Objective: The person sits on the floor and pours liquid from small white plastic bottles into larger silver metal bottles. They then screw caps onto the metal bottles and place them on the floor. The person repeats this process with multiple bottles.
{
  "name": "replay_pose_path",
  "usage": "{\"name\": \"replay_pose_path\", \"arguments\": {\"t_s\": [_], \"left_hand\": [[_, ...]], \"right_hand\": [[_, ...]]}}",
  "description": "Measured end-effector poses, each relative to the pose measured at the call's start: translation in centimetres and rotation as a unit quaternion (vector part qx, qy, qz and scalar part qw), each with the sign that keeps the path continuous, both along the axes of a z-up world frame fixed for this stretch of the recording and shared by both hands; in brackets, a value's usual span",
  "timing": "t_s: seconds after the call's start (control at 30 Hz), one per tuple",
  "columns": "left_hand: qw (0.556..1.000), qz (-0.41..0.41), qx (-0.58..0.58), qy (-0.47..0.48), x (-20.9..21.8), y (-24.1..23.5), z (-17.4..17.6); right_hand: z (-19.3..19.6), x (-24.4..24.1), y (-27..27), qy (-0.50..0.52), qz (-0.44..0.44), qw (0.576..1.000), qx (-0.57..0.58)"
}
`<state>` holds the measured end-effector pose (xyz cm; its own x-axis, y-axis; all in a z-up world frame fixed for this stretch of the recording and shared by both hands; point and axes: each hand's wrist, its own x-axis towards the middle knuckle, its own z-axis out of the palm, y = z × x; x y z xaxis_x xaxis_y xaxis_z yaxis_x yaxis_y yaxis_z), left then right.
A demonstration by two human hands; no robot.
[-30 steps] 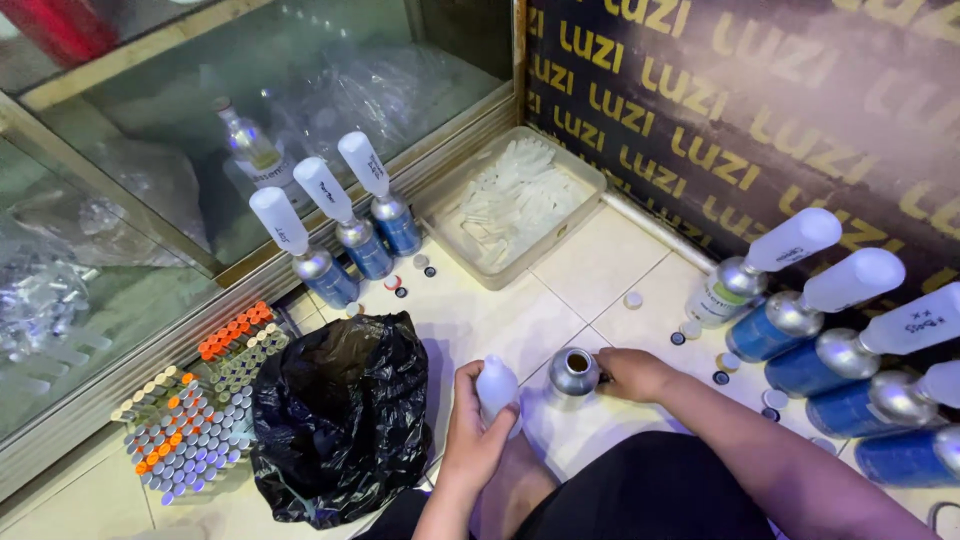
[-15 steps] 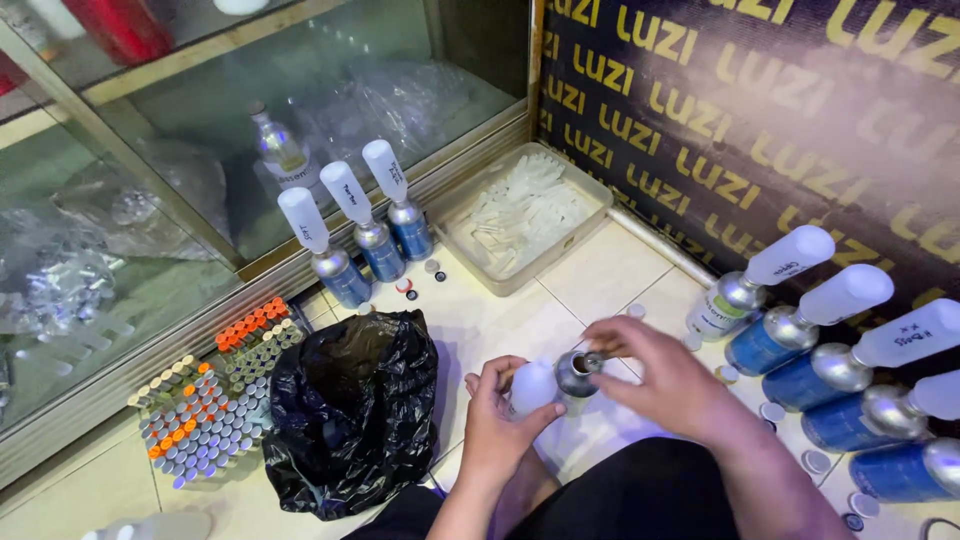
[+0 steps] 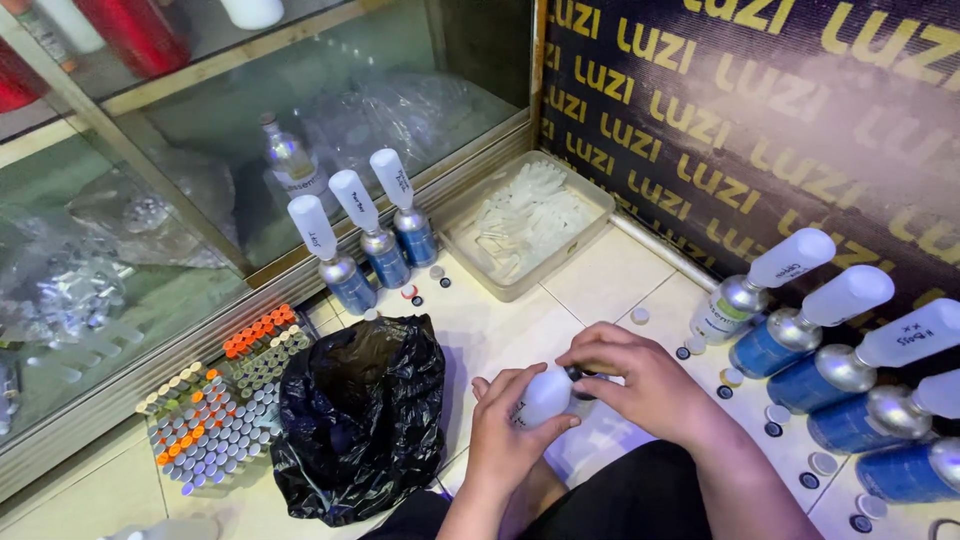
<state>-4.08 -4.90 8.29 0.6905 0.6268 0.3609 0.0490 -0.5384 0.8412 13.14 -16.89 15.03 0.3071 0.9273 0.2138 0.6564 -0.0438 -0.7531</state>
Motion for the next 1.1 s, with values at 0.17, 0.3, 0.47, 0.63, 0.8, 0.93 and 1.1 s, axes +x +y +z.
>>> {"name": "replay_pose_path", "arguments": {"t_s": [0.17, 0.3, 0.47, 0.63, 0.8, 0.93, 1.1], "left_hand": [[0.999, -0.031, 0.03, -0.006, 0.1, -0.2, -0.9], [0.995, -0.024, 0.089, -0.028, 0.3, -0.6, -0.6], [0.991, -0.026, 0.123, -0.048, 0.4, -0.8, -0.1], [0.991, -0.027, 0.124, -0.043, 0.3, -1.1, 0.2], [0.992, -0.03, 0.115, -0.034, 0.6, -1.4, -0.1], [0.993, -0.027, 0.116, -0.022, 0.7, -1.0, 0.3], [0.998, -0.044, 0.039, 0.016, 0.7, -1.4, 0.4]], "right_hand": [[-0.2, 0.8, -0.7, -0.076, 0.053, 0.996, 0.001], [-0.1, 0.8, -0.6, -0.07, -0.041, 0.987, -0.138], [2.7, -1.2, 0.2, -0.114, -0.161, 0.936, -0.291], [1.8, 0.5, -2.1, -0.017, -0.149, 0.964, -0.222], [-0.3, 0.0, -1.4, -0.131, -0.171, 0.932, -0.291], [0.7, 0.4, -2.3, -0.062, -0.191, 0.933, -0.299], [-0.9, -0.4, -2.0, -0.015, -0.099, 0.987, -0.125]]}}
